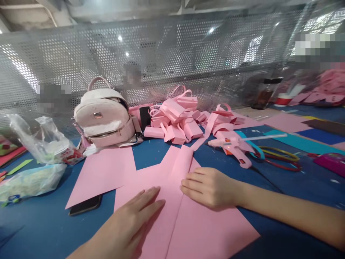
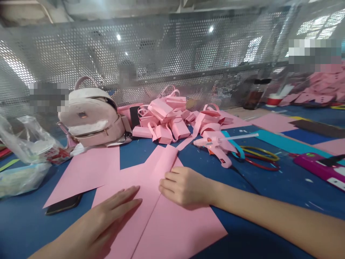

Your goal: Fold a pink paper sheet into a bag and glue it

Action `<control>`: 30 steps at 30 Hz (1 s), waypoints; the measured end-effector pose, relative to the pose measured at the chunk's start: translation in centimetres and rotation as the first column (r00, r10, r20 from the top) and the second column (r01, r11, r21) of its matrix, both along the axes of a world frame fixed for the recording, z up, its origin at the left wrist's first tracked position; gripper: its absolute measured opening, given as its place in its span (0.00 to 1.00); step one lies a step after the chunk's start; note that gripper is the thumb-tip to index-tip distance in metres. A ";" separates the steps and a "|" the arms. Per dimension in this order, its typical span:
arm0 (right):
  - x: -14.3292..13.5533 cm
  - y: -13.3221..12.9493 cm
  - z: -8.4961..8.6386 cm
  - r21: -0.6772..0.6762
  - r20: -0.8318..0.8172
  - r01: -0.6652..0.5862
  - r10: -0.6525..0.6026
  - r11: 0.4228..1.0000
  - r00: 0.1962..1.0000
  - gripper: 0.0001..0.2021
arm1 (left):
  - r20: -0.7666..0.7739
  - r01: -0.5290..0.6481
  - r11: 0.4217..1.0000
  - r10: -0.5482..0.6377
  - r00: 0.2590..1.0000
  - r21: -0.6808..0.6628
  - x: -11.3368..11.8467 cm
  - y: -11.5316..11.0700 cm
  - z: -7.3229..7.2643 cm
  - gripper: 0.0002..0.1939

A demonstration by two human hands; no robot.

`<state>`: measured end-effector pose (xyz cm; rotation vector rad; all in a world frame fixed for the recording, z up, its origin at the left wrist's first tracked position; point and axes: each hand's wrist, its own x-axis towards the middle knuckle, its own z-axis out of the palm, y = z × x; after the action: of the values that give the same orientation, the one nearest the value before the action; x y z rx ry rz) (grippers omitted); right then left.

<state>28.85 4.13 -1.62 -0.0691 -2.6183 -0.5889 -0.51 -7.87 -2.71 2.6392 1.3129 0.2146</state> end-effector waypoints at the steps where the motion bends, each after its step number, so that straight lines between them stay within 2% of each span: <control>1: 0.0 0.0 0.1 0.006 -0.004 -0.029 0.029 1.000 1.000 0.14 | 0.005 0.025 0.999 -0.025 1.000 0.025 0.1 -0.1 -0.2 0.38; 6: -0.2 -0.2 0.4 -0.039 -0.041 -0.064 0.062 0.997 0.997 0.15 | 0.075 0.178 0.957 -0.200 0.977 0.229 0.4 -0.6 -2.5 0.35; 9: -0.2 -0.2 0.2 -0.099 -0.020 -0.035 0.033 0.995 0.999 0.14 | 0.029 0.217 0.920 -0.239 0.971 0.326 0.9 -1.1 -3.7 0.27; 11: -0.1 0.0 -0.2 -0.144 0.020 -0.014 0.017 0.989 1.000 0.14 | 0.003 0.247 0.882 -0.271 0.963 0.401 1.4 -1.4 -3.9 0.23; 14: 0.0 0.2 -0.6 -0.221 0.088 0.028 -0.008 0.975 0.996 0.17 | -0.004 0.267 0.829 -0.304 0.953 0.491 2.1 -1.3 -3.4 0.19; 20: 0.1 0.6 -0.7 -0.342 0.182 0.096 -0.034 0.935 0.983 0.24 | 0.094 0.268 0.884 -0.326 0.941 0.383 2.8 0.6 -1.2 0.17; 24: 0.3 0.9 -0.9 -0.386 0.180 0.098 -0.029 0.917 0.983 0.24 | -0.045 0.347 0.868 -0.355 0.934 0.355 3.1 2.3 0.1 0.19; 27: 0.5 1.0 -1.1 -0.434 0.163 0.104 -0.036 0.895 0.986 0.24 | -0.152 0.387 0.851 -0.356 0.922 0.355 3.2 3.4 0.1 0.20; 30: 0.6 1.1 -1.0 -0.494 0.153 0.095 -0.022 0.864 0.988 0.25 | -0.167 0.399 0.819 -0.363 0.917 0.411 3.0 4.0 -1.0 0.24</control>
<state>29.46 5.27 -2.65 -0.2791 -2.8505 0.0903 2.54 -3.84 -3.66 3.2557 0.7851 0.3846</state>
